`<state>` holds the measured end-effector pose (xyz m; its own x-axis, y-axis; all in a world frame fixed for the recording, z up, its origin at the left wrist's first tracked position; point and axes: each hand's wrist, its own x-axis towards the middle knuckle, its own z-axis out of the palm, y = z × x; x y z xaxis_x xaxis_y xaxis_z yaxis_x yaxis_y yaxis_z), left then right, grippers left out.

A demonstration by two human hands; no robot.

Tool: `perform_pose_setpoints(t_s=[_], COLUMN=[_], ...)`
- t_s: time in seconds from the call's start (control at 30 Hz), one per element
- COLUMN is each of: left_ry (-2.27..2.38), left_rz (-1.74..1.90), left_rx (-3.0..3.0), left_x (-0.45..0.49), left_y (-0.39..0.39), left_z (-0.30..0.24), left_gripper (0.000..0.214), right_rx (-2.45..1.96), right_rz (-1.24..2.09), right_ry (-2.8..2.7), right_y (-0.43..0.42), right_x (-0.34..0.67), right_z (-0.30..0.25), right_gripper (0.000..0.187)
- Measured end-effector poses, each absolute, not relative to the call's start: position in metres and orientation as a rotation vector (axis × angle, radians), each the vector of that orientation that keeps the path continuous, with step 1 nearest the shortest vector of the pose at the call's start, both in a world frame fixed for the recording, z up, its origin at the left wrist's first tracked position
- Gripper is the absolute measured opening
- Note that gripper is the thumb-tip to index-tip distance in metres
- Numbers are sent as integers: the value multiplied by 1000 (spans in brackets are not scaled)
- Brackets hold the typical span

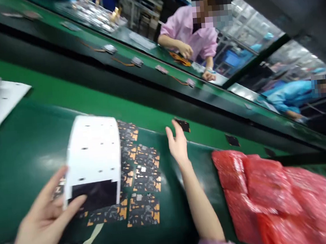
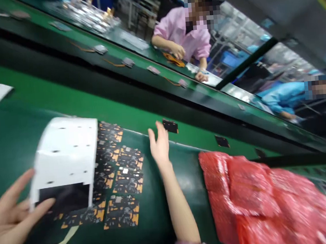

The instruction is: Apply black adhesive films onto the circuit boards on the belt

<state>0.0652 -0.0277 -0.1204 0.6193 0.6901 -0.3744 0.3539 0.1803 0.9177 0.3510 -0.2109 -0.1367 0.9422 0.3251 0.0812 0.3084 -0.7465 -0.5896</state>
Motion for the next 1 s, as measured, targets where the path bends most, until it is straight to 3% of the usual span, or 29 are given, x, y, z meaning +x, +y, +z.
perform_pose_setpoints(t_s=[0.07,0.13,0.2,0.33,0.5,0.6,0.67,0.8,1.0], left_ry=[814,636,540,484,442,414,397,355,316], left_rz=[273,211,133,-62,-144,-135,-115,-17,-2], left_rx=[1308,1253,1258,1300,1310,1339,1381,1502,1526], left_x=[72,82,89,89,85,86,88,95,110], left_y=[-34,-39,-44,-44,-47,-53,-59,-73,-89], left_z=[-124,-127,-127,-124,-120,-118,-117,-114,-113], left_gripper=[122,127,119,61,36,28,25,23,25], right_rx=[-2069,-1645,-1459,-1468,-1480,-1579,-1754,-2004,-1953], right_rz=[248,562,656,467,424,317,43,-490,-387], right_ry=[-586,-616,-528,-422,-479,-527,-555,-839,-962], right_y=[-207,-207,-209,-219,-231,-232,-233,-240,-248], right_x=[291,241,212,212,223,218,211,186,160], right_z=[-136,-134,-130,-123,-126,-130,-130,-123,-119], right_gripper=[53,68,54,38,42,47,49,25,36])
